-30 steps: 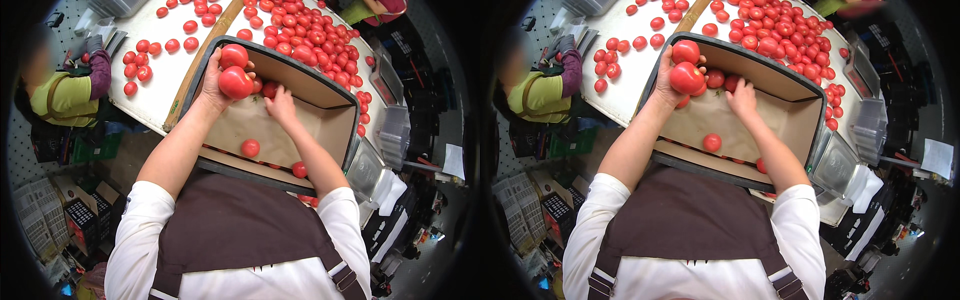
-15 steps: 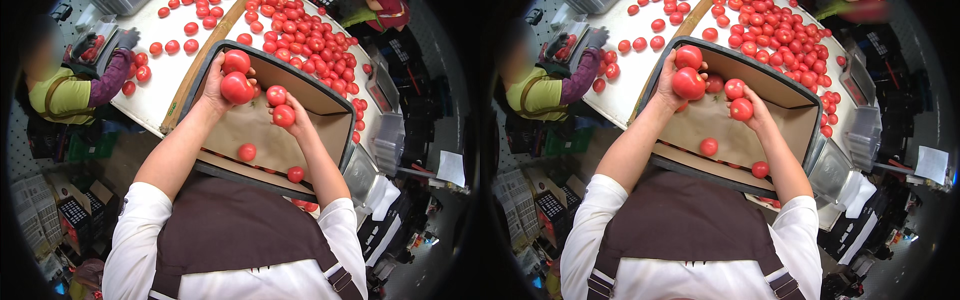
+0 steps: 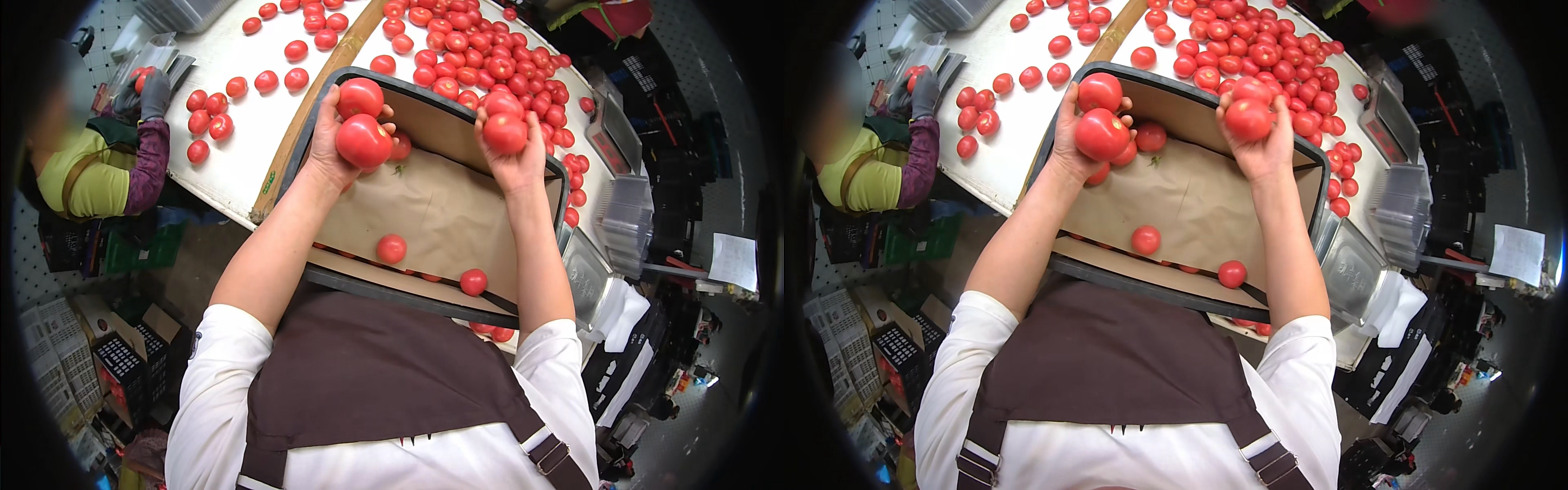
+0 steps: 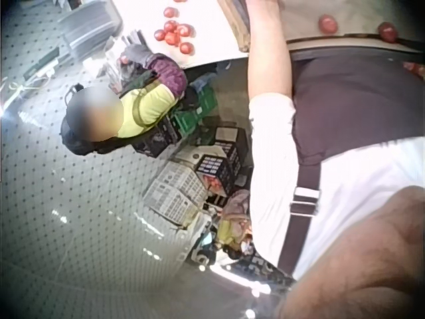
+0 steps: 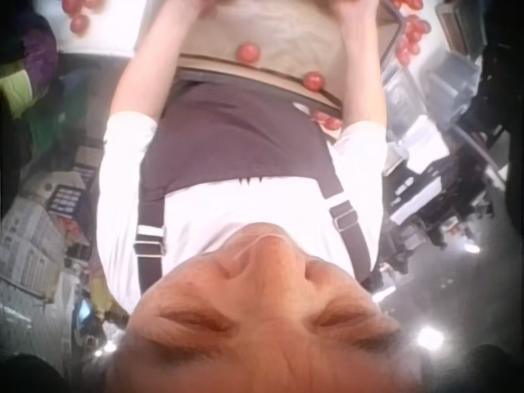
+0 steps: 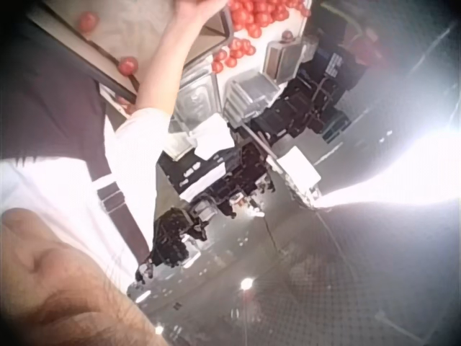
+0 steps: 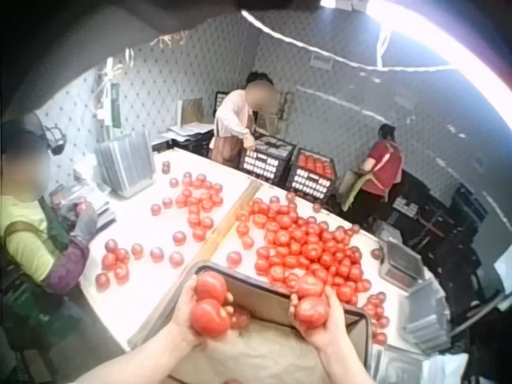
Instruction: The person sorts red tomatoes from a large pile on a table into a black plastic crate lined with paper. They pick up tomatoes by hand, inspect them, and place them into the crate. The person also moves the crate to a different location and stacks it with other crates.
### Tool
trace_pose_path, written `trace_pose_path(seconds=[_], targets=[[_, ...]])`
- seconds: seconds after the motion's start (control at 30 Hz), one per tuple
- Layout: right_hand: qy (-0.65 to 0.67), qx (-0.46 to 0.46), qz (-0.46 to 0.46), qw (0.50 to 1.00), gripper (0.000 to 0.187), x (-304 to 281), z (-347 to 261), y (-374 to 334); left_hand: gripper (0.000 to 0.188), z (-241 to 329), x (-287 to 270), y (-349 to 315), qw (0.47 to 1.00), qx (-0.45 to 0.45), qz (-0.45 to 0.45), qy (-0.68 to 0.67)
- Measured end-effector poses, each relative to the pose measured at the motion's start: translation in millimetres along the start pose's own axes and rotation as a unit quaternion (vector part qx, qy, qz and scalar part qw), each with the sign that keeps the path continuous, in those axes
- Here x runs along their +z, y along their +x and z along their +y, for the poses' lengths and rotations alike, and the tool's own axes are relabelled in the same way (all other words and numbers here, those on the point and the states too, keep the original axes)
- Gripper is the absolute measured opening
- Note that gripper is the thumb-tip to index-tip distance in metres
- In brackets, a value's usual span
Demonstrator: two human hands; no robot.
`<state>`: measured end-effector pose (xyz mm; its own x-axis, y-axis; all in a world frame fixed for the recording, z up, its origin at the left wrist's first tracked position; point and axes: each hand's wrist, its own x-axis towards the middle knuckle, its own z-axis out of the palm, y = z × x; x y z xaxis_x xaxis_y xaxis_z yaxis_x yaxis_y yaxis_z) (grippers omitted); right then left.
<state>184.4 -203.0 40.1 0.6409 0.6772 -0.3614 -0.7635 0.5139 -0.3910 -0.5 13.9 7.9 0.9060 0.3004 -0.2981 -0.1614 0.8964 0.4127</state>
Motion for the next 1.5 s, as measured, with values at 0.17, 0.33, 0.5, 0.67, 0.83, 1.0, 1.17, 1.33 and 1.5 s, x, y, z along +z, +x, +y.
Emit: trace_pose_path(seconds=[0.17,0.33,0.5,0.67,0.83,1.0,1.17,1.33,1.5], targets=[[0.003,0.033,-0.016,0.999,0.06,-5,12,9,0.066,5,1,-4,0.999,0.023,-0.024,-0.032],[-0.656,-0.072,-0.031,0.75,0.045,-44,102,33,0.067,11,2,-3,0.994,0.036,-0.072,-0.078],[-0.879,-0.254,-0.211,0.343,0.063,-54,168,54,0.068,15,-8,-2,0.992,0.047,-0.07,-0.099],[-0.927,-0.184,-0.172,0.277,0.071,-50,187,70,0.068,14,-6,-3,0.996,0.048,-0.037,-0.064],[-0.915,-0.231,-0.228,0.24,0.064,-69,187,52,0.069,12,-7,-1,0.996,0.036,-0.027,-0.075],[-0.904,-0.23,-0.277,0.229,0.06,-66,168,52,0.068,11,-7,0,0.997,0.032,-0.037,-0.064],[-0.912,-0.175,-0.277,0.246,0.068,-63,160,67,0.067,12,-10,0,0.997,0.034,-0.03,-0.064],[-0.913,-0.168,-0.31,0.204,0.07,-82,141,48,0.065,10,-5,3,0.998,0.028,0.001,-0.055],[-0.924,-0.113,-0.244,0.272,0.062,-74,161,39,0.065,8,-5,1,0.999,0.023,-0.015,-0.046]])
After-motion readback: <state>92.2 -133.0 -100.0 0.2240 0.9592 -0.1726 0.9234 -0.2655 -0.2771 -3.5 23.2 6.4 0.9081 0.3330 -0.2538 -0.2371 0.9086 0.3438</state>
